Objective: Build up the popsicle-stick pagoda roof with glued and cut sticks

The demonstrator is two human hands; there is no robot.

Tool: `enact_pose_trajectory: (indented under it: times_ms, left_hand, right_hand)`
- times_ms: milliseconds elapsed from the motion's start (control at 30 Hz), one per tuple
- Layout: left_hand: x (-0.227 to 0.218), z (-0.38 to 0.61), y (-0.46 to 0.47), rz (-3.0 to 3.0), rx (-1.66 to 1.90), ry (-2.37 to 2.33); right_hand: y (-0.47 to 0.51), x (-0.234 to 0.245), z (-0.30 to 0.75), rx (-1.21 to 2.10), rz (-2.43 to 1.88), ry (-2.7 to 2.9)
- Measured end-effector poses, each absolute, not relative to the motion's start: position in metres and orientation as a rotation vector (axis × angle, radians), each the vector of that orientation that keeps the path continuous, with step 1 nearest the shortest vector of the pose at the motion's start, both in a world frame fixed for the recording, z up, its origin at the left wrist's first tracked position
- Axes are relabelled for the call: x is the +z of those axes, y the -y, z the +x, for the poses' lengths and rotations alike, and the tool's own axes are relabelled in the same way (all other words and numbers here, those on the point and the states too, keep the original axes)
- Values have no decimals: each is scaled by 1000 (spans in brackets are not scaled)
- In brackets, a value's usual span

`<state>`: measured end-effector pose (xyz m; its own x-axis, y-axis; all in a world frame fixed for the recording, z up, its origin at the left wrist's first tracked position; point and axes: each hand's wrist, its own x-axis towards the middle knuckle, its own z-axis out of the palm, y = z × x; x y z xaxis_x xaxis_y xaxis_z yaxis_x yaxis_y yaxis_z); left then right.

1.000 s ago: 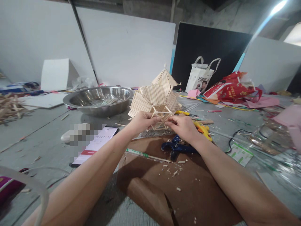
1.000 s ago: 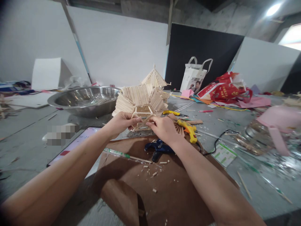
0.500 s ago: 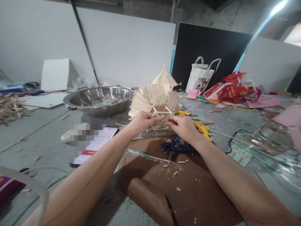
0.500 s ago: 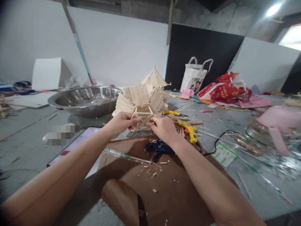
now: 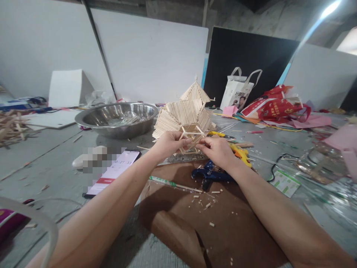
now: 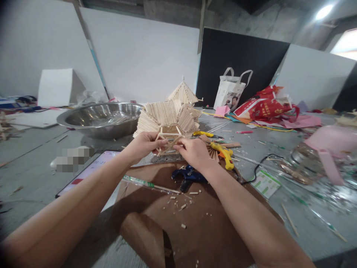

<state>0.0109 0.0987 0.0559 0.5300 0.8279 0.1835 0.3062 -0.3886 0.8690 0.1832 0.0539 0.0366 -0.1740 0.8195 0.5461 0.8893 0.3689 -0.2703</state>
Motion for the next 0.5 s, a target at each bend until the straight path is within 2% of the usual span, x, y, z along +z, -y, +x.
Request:
enact_pose_trajectory:
  times_ms: [500]
  left_hand:
    - [55, 10, -99, 1934, 789, -913]
  right_hand:
    - [-54, 38, 183, -149, -1483, 2006]
